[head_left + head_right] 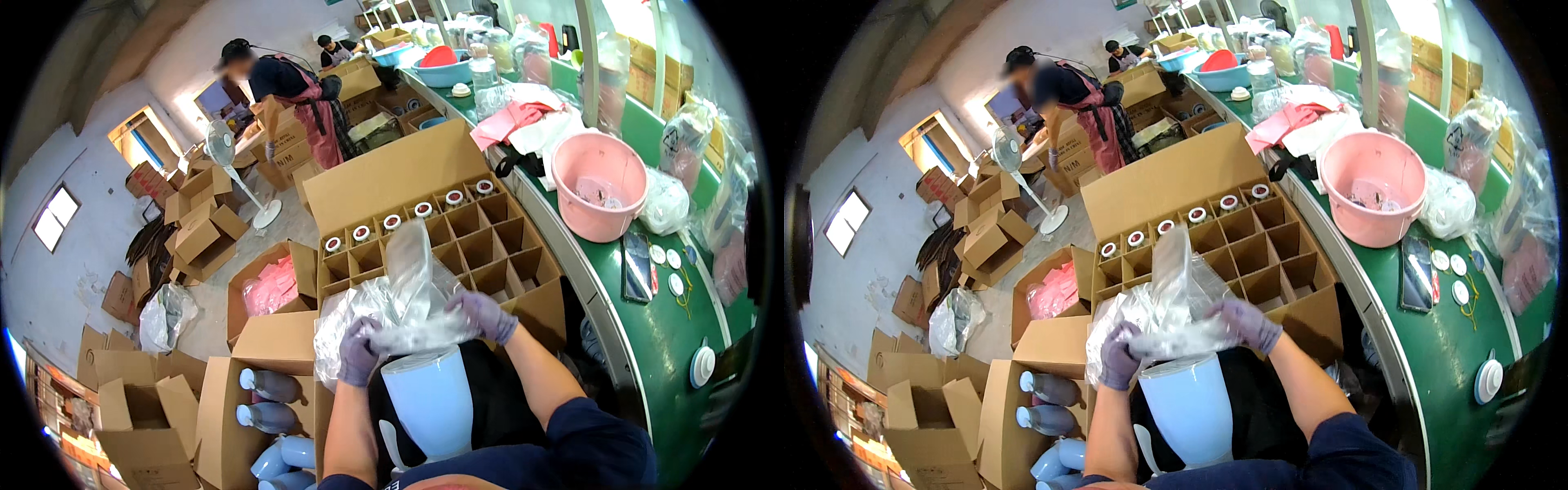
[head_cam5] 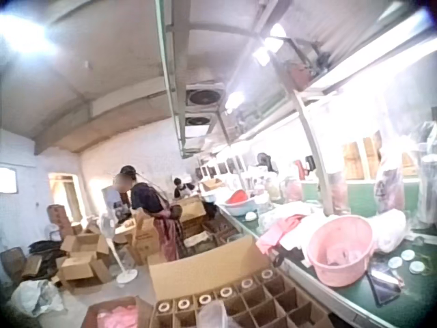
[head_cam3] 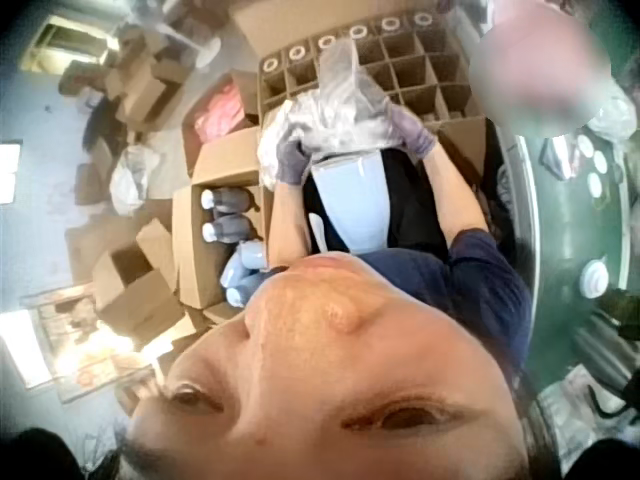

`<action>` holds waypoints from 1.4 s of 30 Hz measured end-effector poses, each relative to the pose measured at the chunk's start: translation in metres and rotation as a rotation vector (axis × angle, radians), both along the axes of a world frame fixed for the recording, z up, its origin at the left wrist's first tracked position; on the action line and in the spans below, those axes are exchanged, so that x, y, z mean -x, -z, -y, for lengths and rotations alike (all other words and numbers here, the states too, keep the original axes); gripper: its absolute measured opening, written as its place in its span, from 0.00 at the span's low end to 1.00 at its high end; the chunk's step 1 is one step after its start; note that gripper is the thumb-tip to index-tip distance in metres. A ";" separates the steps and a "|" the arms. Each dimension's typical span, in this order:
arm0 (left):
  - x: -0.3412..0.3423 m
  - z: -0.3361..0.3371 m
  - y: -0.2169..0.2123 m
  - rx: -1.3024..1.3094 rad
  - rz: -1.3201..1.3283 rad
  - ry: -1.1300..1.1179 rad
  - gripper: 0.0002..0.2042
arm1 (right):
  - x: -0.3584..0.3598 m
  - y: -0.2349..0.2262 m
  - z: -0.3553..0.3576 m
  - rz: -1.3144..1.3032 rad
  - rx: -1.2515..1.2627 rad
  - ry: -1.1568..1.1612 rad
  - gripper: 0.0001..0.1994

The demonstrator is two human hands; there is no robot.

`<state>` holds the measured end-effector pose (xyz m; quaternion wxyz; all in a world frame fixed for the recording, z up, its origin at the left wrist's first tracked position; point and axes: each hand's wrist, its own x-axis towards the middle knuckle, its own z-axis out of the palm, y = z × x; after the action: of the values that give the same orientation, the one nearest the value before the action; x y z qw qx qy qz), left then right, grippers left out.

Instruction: The person assembles blue thermal jugs by inserting a silver liner, attaching a lid, and securing a tag with a rubber band before placing the completed jugs into boxes.

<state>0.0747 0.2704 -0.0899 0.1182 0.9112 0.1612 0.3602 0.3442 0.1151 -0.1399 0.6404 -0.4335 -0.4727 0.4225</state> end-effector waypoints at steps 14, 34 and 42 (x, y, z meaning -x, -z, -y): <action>0.098 0.190 -0.021 0.434 0.374 -0.271 0.11 | 0.093 -0.099 0.136 0.598 -0.057 0.187 0.09; 0.189 0.302 -0.004 0.445 0.277 -0.295 0.10 | 0.163 -0.159 0.153 1.122 -0.661 -0.172 0.08; 0.211 0.289 -0.010 0.670 0.283 -0.298 0.10 | 0.227 -0.094 0.113 1.596 -0.690 -0.588 0.07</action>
<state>-0.1359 -0.0183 -0.0797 0.3767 0.7300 0.3825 0.4230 0.1168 0.0018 -0.0458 0.0846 -0.2438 -0.9659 -0.0208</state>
